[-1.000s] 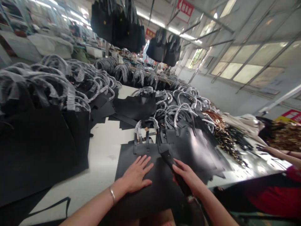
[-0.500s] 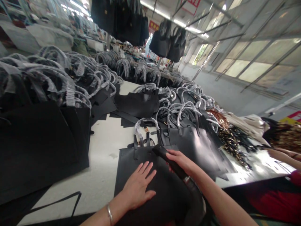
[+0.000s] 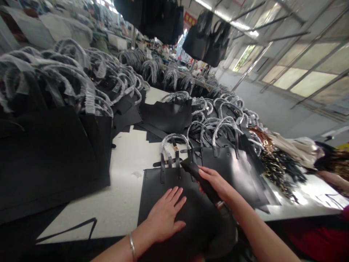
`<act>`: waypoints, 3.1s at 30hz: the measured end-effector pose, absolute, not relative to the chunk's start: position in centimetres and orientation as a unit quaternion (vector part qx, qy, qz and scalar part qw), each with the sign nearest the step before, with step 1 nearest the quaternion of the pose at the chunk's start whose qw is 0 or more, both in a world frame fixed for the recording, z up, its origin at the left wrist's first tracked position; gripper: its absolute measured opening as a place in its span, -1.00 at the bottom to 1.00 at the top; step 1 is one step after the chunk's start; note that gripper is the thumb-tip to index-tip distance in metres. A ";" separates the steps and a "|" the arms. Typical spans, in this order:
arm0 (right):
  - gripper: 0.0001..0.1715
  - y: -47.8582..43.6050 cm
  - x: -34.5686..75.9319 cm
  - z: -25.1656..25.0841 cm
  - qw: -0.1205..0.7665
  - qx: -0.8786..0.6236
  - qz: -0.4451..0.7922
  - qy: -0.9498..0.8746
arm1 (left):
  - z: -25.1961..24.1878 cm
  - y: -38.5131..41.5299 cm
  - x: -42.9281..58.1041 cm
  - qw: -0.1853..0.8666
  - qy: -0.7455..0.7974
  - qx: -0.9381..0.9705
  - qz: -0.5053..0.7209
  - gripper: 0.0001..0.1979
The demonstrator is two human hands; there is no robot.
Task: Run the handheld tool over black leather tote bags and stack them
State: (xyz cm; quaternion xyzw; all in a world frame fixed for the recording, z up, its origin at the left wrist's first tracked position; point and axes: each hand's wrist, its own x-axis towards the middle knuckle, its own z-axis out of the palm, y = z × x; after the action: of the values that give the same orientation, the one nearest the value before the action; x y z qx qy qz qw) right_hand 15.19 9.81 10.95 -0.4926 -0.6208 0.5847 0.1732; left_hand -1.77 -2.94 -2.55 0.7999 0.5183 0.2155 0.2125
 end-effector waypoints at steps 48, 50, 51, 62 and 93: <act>-0.50 11.3 8.8 11.4 0.020 -0.443 0.646 -0.621 | -3.8 -3.1 -1.0 0.215 0.496 0.791 0.287 -0.24; -0.43 10.7 9.3 12.0 -0.011 -0.433 0.655 -0.619 | -3.9 -3.1 -1.0 0.216 0.493 0.792 0.288 -0.23; -0.39 10.3 9.4 12.1 -0.033 -0.426 0.662 -0.617 | -3.8 -3.1 -1.0 0.216 0.492 0.793 0.288 -0.23; -0.41 9.0 3.8 9.8 -0.080 -0.419 0.672 -0.605 | -3.4 -3.2 -1.0 0.217 0.490 0.788 0.303 -0.21; -0.28 6.6 8.4 10.3 -0.006 -0.436 0.617 -0.655 | -1.7 1.5 -17.1 0.177 0.629 0.682 0.330 -0.86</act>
State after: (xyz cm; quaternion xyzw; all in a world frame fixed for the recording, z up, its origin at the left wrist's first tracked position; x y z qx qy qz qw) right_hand 8.35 6.56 10.28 -0.4358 -0.6554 0.6168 -0.0063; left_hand -17.15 1.46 -1.66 0.6816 0.6289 0.3297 0.1767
